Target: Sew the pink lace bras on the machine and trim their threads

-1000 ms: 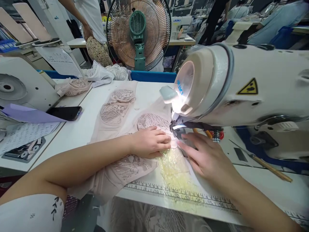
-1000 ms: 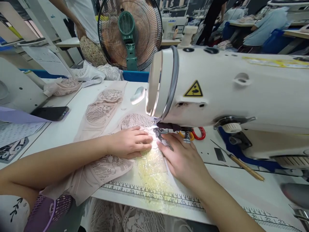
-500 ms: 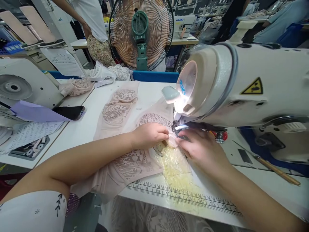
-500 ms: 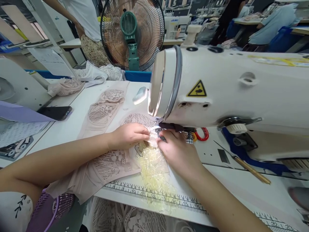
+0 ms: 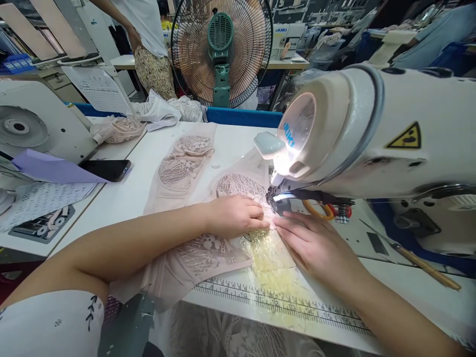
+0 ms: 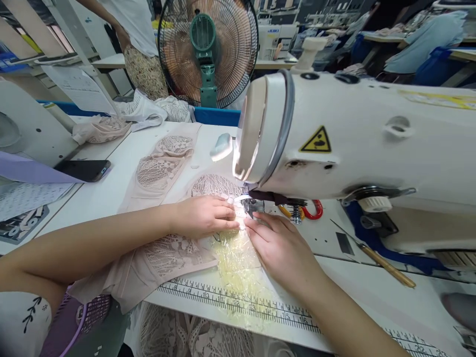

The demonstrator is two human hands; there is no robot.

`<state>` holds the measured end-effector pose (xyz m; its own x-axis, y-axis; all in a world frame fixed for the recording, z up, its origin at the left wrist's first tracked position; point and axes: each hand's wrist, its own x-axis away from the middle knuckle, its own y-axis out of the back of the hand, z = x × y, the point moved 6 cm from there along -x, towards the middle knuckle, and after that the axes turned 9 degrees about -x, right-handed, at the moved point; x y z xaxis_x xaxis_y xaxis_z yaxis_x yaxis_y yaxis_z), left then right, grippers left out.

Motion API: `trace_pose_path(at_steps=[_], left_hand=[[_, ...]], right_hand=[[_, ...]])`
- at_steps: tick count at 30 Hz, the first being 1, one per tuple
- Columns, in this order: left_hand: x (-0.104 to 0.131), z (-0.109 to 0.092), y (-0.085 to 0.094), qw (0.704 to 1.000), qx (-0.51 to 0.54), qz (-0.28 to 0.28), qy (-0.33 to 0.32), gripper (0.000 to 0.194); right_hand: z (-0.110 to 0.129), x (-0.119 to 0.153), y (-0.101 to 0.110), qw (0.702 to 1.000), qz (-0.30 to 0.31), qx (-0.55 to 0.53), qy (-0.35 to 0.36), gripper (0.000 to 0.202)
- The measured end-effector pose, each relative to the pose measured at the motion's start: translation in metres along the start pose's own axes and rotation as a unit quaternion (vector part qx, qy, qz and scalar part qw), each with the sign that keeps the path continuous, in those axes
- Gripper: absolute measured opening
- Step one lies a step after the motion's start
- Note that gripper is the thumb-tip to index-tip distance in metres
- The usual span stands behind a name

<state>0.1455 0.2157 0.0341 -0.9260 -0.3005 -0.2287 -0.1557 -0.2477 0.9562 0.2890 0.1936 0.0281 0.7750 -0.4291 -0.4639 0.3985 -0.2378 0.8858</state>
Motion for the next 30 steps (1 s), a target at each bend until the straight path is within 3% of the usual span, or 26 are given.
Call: trace_pose_path(at_steps=[9, 24, 30], left_hand=[[-0.002, -0.005, 0.0, 1.0, 0.017, 0.017, -0.006, 0.033], [-0.005, 0.012, -0.001, 0.999, 0.037, 0.018, -0.005, 0.031], [-0.007, 0.016, -0.003, 0.997, 0.041, 0.058, 0.006, 0.032]], right_hand=[[0.003, 0.005, 0.002, 0.999, -0.026, -0.022, 0.01, 0.023], [0.005, 0.01, 0.003, 0.999, -0.037, -0.034, -0.005, 0.022], [0.006, 0.01, 0.004, 0.999, -0.033, -0.036, -0.008, 0.024]])
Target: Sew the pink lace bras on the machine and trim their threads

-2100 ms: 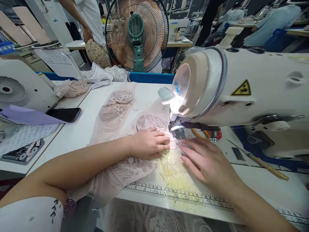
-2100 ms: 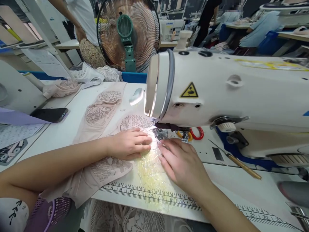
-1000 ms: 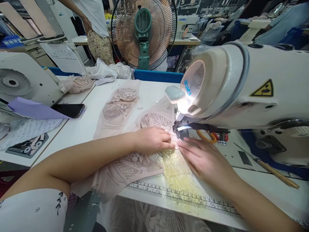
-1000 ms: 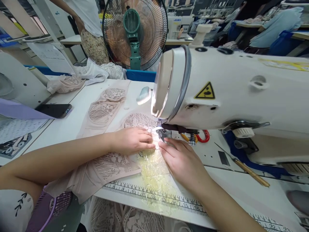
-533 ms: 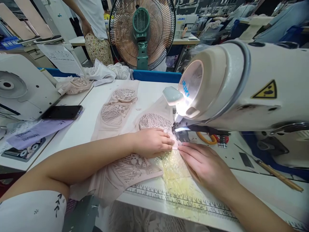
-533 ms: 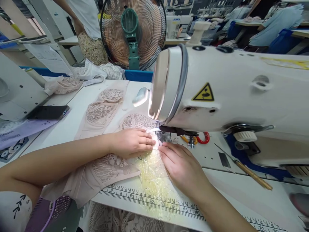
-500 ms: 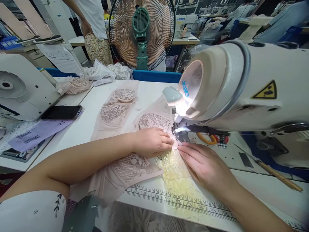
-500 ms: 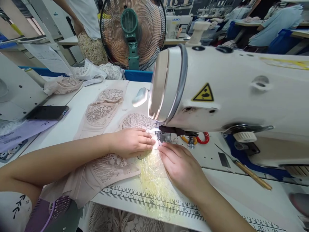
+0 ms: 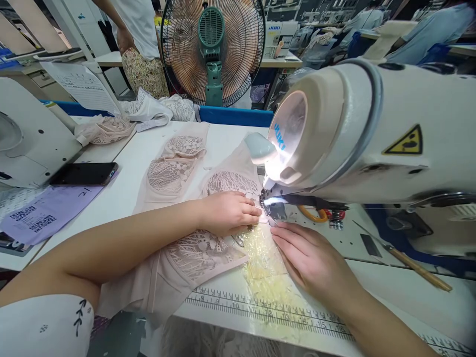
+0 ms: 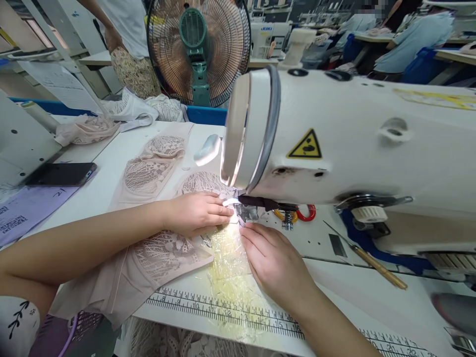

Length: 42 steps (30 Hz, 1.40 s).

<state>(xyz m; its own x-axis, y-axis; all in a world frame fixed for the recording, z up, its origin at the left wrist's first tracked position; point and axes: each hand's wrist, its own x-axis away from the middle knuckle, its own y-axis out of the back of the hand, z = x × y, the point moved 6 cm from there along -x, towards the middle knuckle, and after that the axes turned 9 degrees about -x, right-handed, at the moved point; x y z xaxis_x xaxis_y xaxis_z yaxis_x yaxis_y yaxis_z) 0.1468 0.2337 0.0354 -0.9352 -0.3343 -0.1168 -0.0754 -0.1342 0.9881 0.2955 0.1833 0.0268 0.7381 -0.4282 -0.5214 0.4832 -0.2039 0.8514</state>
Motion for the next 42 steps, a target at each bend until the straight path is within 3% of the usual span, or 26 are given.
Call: trace_pose_path(at_steps=[18, 38, 42], left_hand=[[0.001, 0.014, -0.003, 0.999, -0.008, -0.037, 0.018, 0.031], [-0.003, 0.041, -0.014, 0.999, 0.02, 0.015, 0.046, 0.038], [-0.003, 0.045, -0.016, 0.997, 0.018, 0.049, 0.061, 0.04]], right_hand=[[-0.001, 0.002, 0.0, 1.0, -0.011, -0.016, -0.009, 0.024], [-0.001, 0.003, -0.001, 1.0, -0.003, -0.018, 0.002, 0.024], [-0.002, 0.004, -0.003, 1.0, 0.0, -0.022, 0.002, 0.023]])
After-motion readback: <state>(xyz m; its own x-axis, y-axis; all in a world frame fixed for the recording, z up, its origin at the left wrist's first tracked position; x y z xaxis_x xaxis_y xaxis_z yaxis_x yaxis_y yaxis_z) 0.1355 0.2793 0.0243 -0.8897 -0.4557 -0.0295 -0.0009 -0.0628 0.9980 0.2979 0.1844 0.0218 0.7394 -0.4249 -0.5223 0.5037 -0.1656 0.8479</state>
